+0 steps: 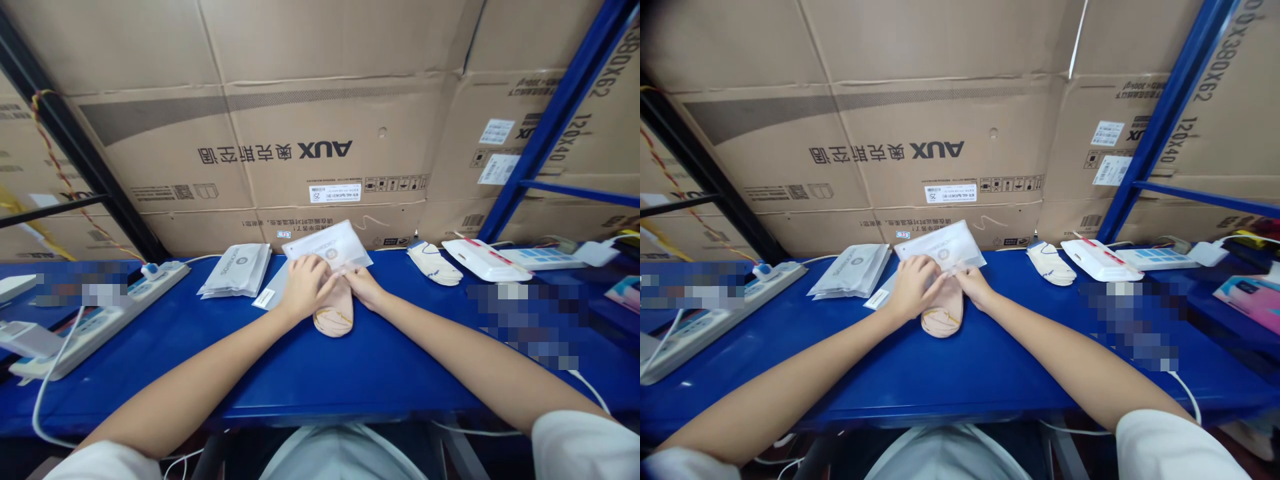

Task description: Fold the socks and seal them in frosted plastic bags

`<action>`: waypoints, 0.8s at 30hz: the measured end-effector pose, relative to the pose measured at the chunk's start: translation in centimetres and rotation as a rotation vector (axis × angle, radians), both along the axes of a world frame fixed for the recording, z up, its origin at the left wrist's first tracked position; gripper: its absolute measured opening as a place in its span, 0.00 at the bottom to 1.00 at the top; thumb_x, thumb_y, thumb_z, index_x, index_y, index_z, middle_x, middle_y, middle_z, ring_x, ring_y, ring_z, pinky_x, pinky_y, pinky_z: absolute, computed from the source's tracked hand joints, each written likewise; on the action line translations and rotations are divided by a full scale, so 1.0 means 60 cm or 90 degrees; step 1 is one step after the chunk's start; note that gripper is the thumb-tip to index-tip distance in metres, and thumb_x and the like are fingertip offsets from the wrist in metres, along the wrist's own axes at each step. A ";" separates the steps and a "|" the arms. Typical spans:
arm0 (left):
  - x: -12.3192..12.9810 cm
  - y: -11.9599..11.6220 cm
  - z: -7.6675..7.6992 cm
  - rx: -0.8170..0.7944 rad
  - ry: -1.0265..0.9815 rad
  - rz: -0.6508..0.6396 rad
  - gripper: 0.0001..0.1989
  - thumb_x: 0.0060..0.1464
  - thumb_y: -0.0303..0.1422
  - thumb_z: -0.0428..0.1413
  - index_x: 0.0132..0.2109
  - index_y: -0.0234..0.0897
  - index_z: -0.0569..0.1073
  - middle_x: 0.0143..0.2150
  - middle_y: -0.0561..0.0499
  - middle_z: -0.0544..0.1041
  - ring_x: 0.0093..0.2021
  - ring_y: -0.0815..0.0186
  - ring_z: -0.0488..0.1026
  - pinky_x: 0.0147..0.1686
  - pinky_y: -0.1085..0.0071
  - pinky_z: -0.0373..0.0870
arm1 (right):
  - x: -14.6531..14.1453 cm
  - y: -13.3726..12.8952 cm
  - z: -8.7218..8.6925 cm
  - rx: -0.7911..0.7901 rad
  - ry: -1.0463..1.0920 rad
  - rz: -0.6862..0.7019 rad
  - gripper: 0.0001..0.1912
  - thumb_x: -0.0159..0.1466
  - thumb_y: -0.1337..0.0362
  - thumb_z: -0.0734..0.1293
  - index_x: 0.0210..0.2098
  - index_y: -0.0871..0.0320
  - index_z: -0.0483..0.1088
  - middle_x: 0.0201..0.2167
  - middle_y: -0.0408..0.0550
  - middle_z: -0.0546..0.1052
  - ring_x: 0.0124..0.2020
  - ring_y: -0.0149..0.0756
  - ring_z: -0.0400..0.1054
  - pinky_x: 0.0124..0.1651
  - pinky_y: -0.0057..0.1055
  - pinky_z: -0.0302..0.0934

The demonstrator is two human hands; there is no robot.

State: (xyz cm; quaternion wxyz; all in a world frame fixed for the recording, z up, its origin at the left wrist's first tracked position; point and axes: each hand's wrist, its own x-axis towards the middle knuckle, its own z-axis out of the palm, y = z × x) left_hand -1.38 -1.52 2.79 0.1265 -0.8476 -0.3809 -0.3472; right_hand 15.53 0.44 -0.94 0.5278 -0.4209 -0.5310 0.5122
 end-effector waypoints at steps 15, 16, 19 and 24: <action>0.016 0.020 -0.007 -0.787 -0.816 -0.357 0.25 0.48 0.41 0.67 0.53 0.39 0.75 0.57 0.44 0.76 0.59 0.50 0.71 0.60 0.55 0.66 | -0.009 -0.012 0.012 0.187 0.014 -0.044 0.31 0.57 0.48 0.71 0.57 0.52 0.69 0.57 0.51 0.74 0.63 0.49 0.62 0.67 0.48 0.52; 0.019 0.017 -0.010 -0.751 -0.798 -0.368 0.26 0.47 0.38 0.68 0.54 0.39 0.75 0.57 0.44 0.76 0.60 0.51 0.70 0.61 0.55 0.65 | -0.010 -0.013 0.014 0.194 0.017 -0.040 0.31 0.57 0.48 0.71 0.57 0.51 0.69 0.58 0.50 0.73 0.62 0.49 0.63 0.67 0.46 0.54; 0.028 0.007 -0.013 -0.675 -0.739 -0.390 0.29 0.46 0.36 0.68 0.56 0.39 0.74 0.59 0.44 0.75 0.62 0.51 0.68 0.63 0.53 0.61 | -0.012 -0.015 0.018 0.165 0.052 -0.052 0.30 0.58 0.47 0.69 0.57 0.49 0.68 0.57 0.49 0.74 0.60 0.49 0.66 0.62 0.44 0.61; 0.034 -0.003 -0.011 -0.681 -0.720 -0.366 0.29 0.46 0.38 0.68 0.57 0.40 0.75 0.60 0.43 0.73 0.63 0.49 0.66 0.64 0.52 0.58 | -0.007 -0.016 0.020 0.153 0.074 -0.099 0.32 0.56 0.44 0.69 0.56 0.49 0.68 0.50 0.50 0.78 0.59 0.51 0.67 0.59 0.45 0.64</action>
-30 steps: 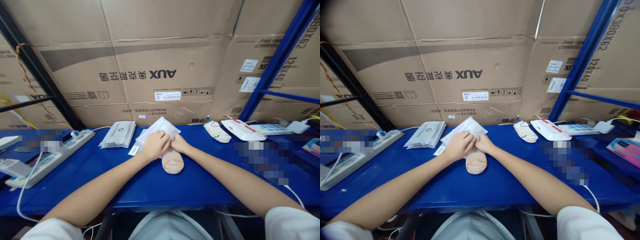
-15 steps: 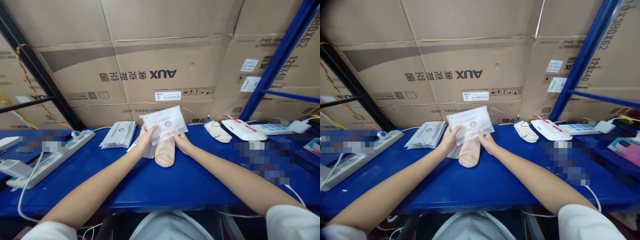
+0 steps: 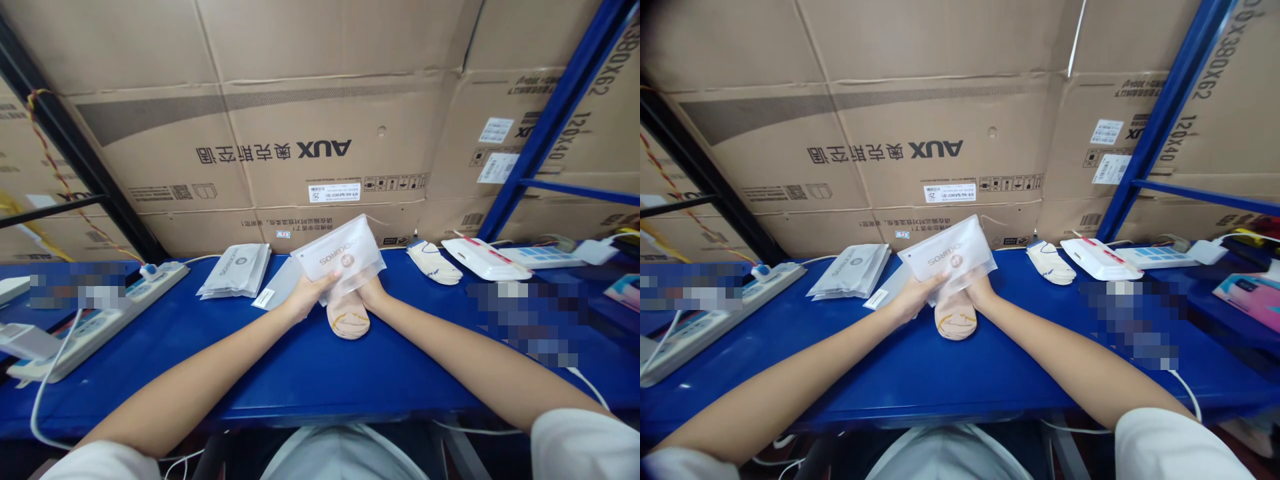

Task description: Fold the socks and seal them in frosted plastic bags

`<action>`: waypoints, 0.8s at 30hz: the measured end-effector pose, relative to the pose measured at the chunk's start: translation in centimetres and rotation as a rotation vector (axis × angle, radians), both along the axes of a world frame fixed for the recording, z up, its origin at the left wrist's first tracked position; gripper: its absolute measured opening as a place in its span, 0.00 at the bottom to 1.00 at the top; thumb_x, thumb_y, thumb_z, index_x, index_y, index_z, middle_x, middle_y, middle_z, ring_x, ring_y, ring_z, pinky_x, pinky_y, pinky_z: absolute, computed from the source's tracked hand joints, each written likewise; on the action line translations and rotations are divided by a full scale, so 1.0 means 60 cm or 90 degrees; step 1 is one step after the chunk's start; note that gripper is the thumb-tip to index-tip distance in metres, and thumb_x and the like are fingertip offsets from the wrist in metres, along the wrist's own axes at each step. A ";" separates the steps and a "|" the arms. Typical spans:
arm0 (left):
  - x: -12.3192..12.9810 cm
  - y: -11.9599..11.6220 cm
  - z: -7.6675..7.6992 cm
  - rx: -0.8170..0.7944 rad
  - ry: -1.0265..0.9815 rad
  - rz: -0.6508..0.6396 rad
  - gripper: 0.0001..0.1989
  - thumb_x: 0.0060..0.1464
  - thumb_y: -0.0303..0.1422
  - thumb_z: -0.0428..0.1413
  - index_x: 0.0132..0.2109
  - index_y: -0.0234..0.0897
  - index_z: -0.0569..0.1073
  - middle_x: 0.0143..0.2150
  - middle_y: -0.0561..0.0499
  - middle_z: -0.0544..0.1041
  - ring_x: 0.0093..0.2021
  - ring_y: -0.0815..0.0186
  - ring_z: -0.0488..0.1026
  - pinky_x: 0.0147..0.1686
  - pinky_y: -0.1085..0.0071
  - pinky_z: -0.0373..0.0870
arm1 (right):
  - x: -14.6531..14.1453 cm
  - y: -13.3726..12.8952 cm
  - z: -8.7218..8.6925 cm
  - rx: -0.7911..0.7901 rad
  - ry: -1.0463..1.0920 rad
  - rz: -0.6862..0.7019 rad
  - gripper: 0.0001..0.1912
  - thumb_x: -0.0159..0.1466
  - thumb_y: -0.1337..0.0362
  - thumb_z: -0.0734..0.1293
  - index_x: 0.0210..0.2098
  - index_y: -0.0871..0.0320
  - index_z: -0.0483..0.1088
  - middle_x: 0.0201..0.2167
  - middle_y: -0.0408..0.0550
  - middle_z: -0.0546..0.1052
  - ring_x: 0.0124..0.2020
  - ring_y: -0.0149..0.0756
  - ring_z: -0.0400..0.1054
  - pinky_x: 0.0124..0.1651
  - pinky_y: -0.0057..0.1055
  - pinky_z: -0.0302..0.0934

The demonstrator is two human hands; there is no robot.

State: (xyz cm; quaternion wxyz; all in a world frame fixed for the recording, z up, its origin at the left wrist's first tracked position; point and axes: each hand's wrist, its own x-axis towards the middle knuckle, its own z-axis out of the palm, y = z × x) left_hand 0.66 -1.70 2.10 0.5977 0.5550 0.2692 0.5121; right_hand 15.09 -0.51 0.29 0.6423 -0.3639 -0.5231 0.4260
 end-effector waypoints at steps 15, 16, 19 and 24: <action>-0.001 0.002 0.001 -0.014 -0.025 0.034 0.24 0.51 0.38 0.65 0.55 0.39 0.75 0.61 0.45 0.72 0.63 0.54 0.67 0.64 0.58 0.60 | 0.003 -0.006 0.019 -0.026 0.012 0.082 0.24 0.58 0.48 0.70 0.51 0.51 0.70 0.44 0.51 0.79 0.56 0.49 0.68 0.55 0.42 0.66; -0.001 0.004 0.000 -0.035 -0.042 0.050 0.24 0.51 0.38 0.65 0.55 0.39 0.75 0.61 0.45 0.72 0.63 0.54 0.67 0.63 0.59 0.61 | 0.003 -0.005 0.020 -0.022 0.011 0.091 0.23 0.58 0.50 0.70 0.50 0.52 0.70 0.44 0.50 0.79 0.56 0.47 0.68 0.56 0.40 0.65; -0.006 0.012 0.006 -0.116 -0.092 0.073 0.24 0.50 0.37 0.66 0.54 0.38 0.75 0.59 0.44 0.74 0.59 0.53 0.71 0.60 0.59 0.67 | 0.003 -0.005 0.019 -0.068 0.020 0.127 0.19 0.58 0.55 0.71 0.47 0.55 0.72 0.44 0.50 0.80 0.54 0.45 0.70 0.55 0.38 0.66; -0.026 0.028 0.031 -0.219 -0.126 0.063 0.19 0.55 0.39 0.60 0.52 0.35 0.74 0.50 0.44 0.80 0.50 0.55 0.77 0.52 0.61 0.73 | 0.011 -0.014 0.016 -0.295 -0.100 0.387 0.17 0.59 0.54 0.70 0.39 0.63 0.75 0.32 0.55 0.81 0.32 0.43 0.77 0.33 0.35 0.73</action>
